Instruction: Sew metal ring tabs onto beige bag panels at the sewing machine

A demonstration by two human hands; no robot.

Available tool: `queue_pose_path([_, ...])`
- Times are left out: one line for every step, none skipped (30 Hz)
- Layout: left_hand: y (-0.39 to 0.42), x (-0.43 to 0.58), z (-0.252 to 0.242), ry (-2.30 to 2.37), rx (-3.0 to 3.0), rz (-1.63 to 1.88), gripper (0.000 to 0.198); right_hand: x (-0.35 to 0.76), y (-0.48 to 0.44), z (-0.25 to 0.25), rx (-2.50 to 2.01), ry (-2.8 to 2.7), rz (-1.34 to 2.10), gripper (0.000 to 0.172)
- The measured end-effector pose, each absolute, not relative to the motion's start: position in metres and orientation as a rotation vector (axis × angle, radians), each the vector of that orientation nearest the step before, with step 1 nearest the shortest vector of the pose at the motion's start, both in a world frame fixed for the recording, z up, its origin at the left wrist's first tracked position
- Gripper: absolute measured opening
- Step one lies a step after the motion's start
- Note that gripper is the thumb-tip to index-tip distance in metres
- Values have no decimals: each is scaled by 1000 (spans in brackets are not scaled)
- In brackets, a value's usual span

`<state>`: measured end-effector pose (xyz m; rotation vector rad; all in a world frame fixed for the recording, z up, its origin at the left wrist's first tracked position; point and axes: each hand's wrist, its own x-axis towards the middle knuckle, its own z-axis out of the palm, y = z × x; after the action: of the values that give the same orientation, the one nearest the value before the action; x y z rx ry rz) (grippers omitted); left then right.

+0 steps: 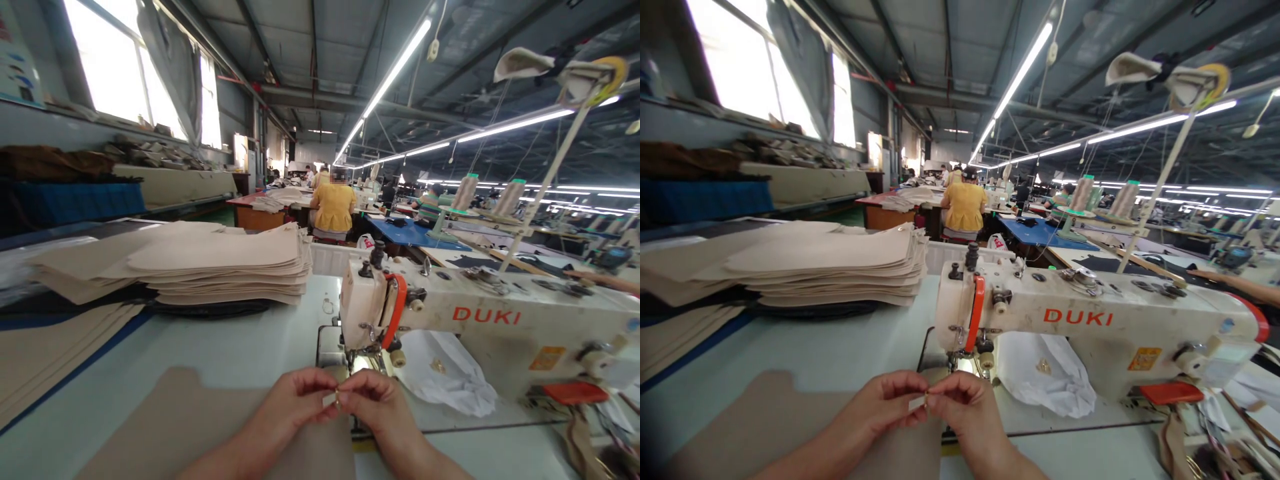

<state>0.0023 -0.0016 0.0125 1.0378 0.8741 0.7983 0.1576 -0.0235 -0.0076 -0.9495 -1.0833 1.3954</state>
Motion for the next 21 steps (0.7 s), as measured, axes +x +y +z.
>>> queue_pose_path([-1,2,13,880,1065,795,34,157,-23,-8,-946,-1086,1398,30])
queue_pose_path([0,2,14,887,1098,794,31,157,-23,-7,-941,-1093,1400,30])
queue_pose_path([1,2,15,899,1131,793,27,156,-24,-7,-937,-1105,1394,30])
queue_pose_path([1,2,16,913,1161,791,24,156,-25,-6,-939,-1126,1372,29])
queue_pose_path([1,3,16,927,1189,790,22,156,-27,-5,-951,-1161,1329,28])
queue_pose_path([1,3,15,942,1215,797,20,156,-29,-4,-973,-1208,1265,25])
queue_pose_path([1,3,14,960,1241,815,18,157,-32,-4,-1000,-1270,1181,21])
queue_pose_path([0,3,13,981,1267,842,16,157,-34,-3,-1026,-1344,1090,17])
queue_pose_path([-1,3,11,1004,1298,871,14,157,-37,-2,-1049,-1421,1003,14])
queue_pose_path([-2,3,10,1024,1329,898,12,157,-39,-2,-1064,-1494,927,14])
queue_pose_path([-3,3,8,1042,1356,919,10,158,-40,-2,-1071,-1559,869,15])
queue_pose_path([-4,2,7,1056,1376,932,8,158,-41,-2,-1075,-1610,825,15])
queue_pose_path([-5,2,6,1068,1386,941,7,158,-42,-2,-1080,-1649,788,14])
queue_pose_path([-6,2,6,1073,1391,949,7,158,-42,-2,-1084,-1678,756,13])
queue_pose_path([-6,2,6,1071,1392,962,7,159,-42,-2,-1082,-1698,721,12])
queue_pose_path([-6,2,6,1065,1390,976,7,159,-42,-1,-1069,-1714,687,11])
queue_pose_path([-6,2,7,1057,1390,988,8,159,-42,0,-1048,-1728,651,11])
queue_pose_path([-6,2,7,1046,1392,998,8,158,-42,1,-1024,-1734,616,12])
queue_pose_path([-6,2,8,1037,1395,1006,8,158,-42,3,-998,-1737,592,13])
queue_pose_path([-6,2,8,1035,1398,1014,7,158,-42,4,-977,-1731,577,13])
queue_pose_path([-6,2,9,1041,1399,1022,7,157,-41,6,-968,-1718,572,14])
